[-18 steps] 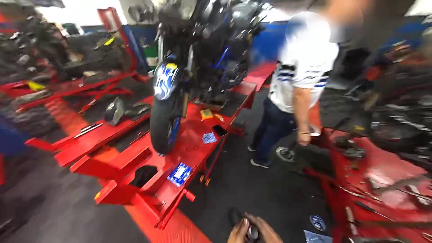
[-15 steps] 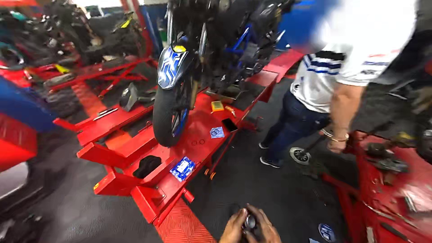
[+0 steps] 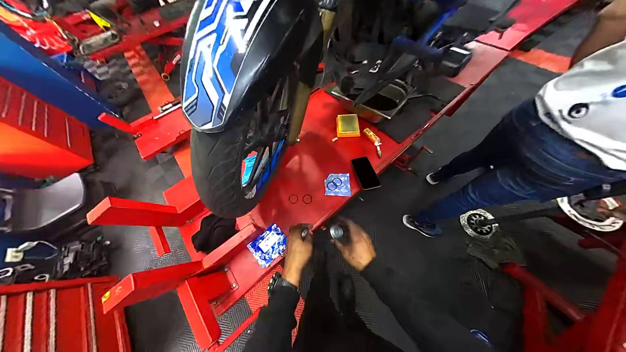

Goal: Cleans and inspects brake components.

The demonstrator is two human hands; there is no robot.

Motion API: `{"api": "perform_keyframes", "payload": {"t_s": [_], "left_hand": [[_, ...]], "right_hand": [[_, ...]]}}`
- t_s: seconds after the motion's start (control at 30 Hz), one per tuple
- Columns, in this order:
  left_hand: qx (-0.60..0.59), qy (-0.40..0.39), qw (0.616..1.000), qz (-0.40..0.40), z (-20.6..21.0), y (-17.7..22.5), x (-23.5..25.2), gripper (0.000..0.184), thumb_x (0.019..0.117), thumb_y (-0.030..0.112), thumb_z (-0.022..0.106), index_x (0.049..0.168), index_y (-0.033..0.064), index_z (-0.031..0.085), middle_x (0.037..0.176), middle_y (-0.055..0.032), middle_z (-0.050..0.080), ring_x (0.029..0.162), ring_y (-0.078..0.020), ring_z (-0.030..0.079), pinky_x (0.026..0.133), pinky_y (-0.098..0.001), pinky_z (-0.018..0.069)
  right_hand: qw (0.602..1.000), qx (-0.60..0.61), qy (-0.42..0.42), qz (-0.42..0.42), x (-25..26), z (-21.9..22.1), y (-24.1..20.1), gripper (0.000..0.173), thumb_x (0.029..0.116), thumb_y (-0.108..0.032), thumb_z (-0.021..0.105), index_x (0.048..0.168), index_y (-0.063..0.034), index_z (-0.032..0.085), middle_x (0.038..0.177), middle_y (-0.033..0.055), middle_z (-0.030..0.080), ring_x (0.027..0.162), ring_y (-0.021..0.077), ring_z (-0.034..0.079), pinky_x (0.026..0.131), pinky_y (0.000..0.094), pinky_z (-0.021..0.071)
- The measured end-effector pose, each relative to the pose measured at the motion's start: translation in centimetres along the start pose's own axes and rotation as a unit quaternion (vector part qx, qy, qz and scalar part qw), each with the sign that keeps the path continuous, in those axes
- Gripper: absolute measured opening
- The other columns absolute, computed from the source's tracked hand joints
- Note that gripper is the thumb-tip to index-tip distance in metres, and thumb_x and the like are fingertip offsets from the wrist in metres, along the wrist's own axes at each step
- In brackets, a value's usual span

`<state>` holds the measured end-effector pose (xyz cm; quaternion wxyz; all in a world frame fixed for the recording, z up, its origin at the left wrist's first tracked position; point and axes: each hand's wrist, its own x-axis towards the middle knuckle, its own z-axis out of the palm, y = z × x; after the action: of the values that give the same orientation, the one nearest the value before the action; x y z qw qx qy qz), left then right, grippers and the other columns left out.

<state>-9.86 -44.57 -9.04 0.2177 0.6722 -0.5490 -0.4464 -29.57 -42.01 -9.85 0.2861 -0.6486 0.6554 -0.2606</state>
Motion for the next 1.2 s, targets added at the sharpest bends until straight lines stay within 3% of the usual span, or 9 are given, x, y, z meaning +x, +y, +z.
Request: {"api": "perform_keyframes", "payload": {"t_s": [0.3, 0.47, 0.6, 0.67, 0.73, 0.83, 1.0, 1.1, 1.2], "left_hand": [[0.100, 0.041, 0.994, 0.010, 2.8, -4.7, 10.4, 0.023, 0.0954, 0.022, 0.070, 0.116, 0.0113, 0.073, 0.119, -0.0095, 0.070, 0.110, -0.0263, 0.068, 0.099, -0.0517, 0.0557], [0.099, 0.112, 0.989, 0.014, 1.4, -4.5, 8.9, 0.043, 0.0971, 0.030, 0.068, 0.135, 0.0114, 0.065, 0.140, -0.0146, 0.060, 0.126, -0.0309, 0.061, 0.105, -0.0525, 0.0522], [-0.002, 0.195, 0.979, 0.059, -0.6, -5.4, -0.9, 0.035, 0.1016, 0.023, 0.059, 0.126, -0.0004, 0.068, 0.114, -0.0142, 0.072, 0.097, -0.0204, 0.071, 0.089, -0.0415, 0.0608], [-0.025, 0.186, 0.982, 0.009, 0.1, -5.2, -4.6, 0.030, 0.1023, 0.024, 0.055, 0.114, 0.0031, 0.073, 0.095, -0.0064, 0.075, 0.080, -0.0139, 0.073, 0.076, -0.0383, 0.0635], [0.007, 0.101, 0.990, -0.097, 1.5, -5.5, -6.0, 0.035, 0.1034, 0.035, 0.054, 0.119, 0.0114, 0.075, 0.108, -0.0046, 0.076, 0.098, -0.0160, 0.073, 0.090, -0.0435, 0.0607], [-0.008, -0.032, 0.973, -0.229, 6.2, -8.2, -5.5, 0.046, 0.1032, 0.046, 0.056, 0.126, 0.0080, 0.071, 0.124, -0.0136, 0.071, 0.118, -0.0267, 0.067, 0.107, -0.0528, 0.0497], [0.113, -0.186, 0.960, -0.173, 7.4, -5.0, -4.7, 0.032, 0.0983, 0.032, 0.060, 0.120, 0.0116, 0.073, 0.124, -0.0111, 0.071, 0.117, -0.0287, 0.067, 0.102, -0.0559, 0.0518], [0.149, -0.104, 0.979, -0.097, 6.6, 2.3, 0.6, 0.033, 0.0999, 0.042, 0.061, 0.113, 0.0153, 0.075, 0.109, -0.0071, 0.075, 0.106, -0.0243, 0.071, 0.097, -0.0527, 0.0558], [0.212, 0.021, 0.977, -0.002, 8.0, 5.8, 9.7, 0.027, 0.1025, 0.035, 0.058, 0.113, 0.0170, 0.076, 0.115, -0.0051, 0.072, 0.105, -0.0231, 0.070, 0.093, -0.0495, 0.0576]], "right_hand": [[0.984, -0.151, -0.086, -0.050, 11.8, 8.7, 2.8, 0.070, 0.0855, -0.024, 0.078, 0.149, -0.0152, 0.051, 0.128, 0.0080, 0.068, 0.118, 0.0295, 0.063, 0.104, 0.0512, 0.0508], [0.986, -0.126, -0.102, -0.043, 9.6, 5.4, 3.9, 0.068, 0.0927, -0.032, 0.072, 0.154, -0.0173, 0.047, 0.152, 0.0054, 0.054, 0.141, 0.0263, 0.049, 0.116, 0.0502, 0.0417], [0.980, -0.091, -0.144, 0.105, 3.5, -1.2, 11.2, 0.063, 0.0970, -0.043, 0.065, 0.150, -0.0118, 0.051, 0.140, 0.0102, 0.063, 0.128, 0.0260, 0.061, 0.110, 0.0501, 0.0496], [0.927, -0.086, -0.272, 0.243, 0.4, -3.5, 17.7, 0.060, 0.1006, -0.048, 0.060, 0.147, -0.0103, 0.055, 0.132, 0.0187, 0.067, 0.122, 0.0363, 0.065, 0.107, 0.0592, 0.0491], [0.860, -0.101, -0.390, 0.313, -0.6, -4.9, 22.0, 0.060, 0.1033, -0.058, 0.049, 0.136, -0.0111, 0.066, 0.131, 0.0212, 0.068, 0.127, 0.0392, 0.062, 0.109, 0.0617, 0.0441], [0.868, -0.184, -0.403, 0.224, 5.3, -8.0, 20.3, 0.046, 0.0991, -0.052, 0.057, 0.119, -0.0137, 0.074, 0.116, 0.0158, 0.073, 0.114, 0.0356, 0.068, 0.100, 0.0617, 0.0509], [0.969, -0.104, -0.222, 0.021, 17.2, -9.1, 10.6, 0.026, 0.0984, -0.031, 0.066, 0.111, -0.0099, 0.075, 0.107, 0.0095, 0.073, 0.100, 0.0265, 0.071, 0.093, 0.0527, 0.0571], [0.962, -0.178, -0.192, -0.071, 23.0, -6.2, 9.9, 0.022, 0.0981, -0.027, 0.064, 0.112, -0.0141, 0.075, 0.115, 0.0111, 0.071, 0.101, 0.0307, 0.071, 0.086, 0.0574, 0.0584], [0.948, -0.218, -0.213, -0.097, 26.6, -3.3, 9.8, 0.024, 0.0947, -0.022, 0.066, 0.116, -0.0146, 0.074, 0.121, 0.0136, 0.069, 0.102, 0.0352, 0.070, 0.084, 0.0616, 0.0579]]}}
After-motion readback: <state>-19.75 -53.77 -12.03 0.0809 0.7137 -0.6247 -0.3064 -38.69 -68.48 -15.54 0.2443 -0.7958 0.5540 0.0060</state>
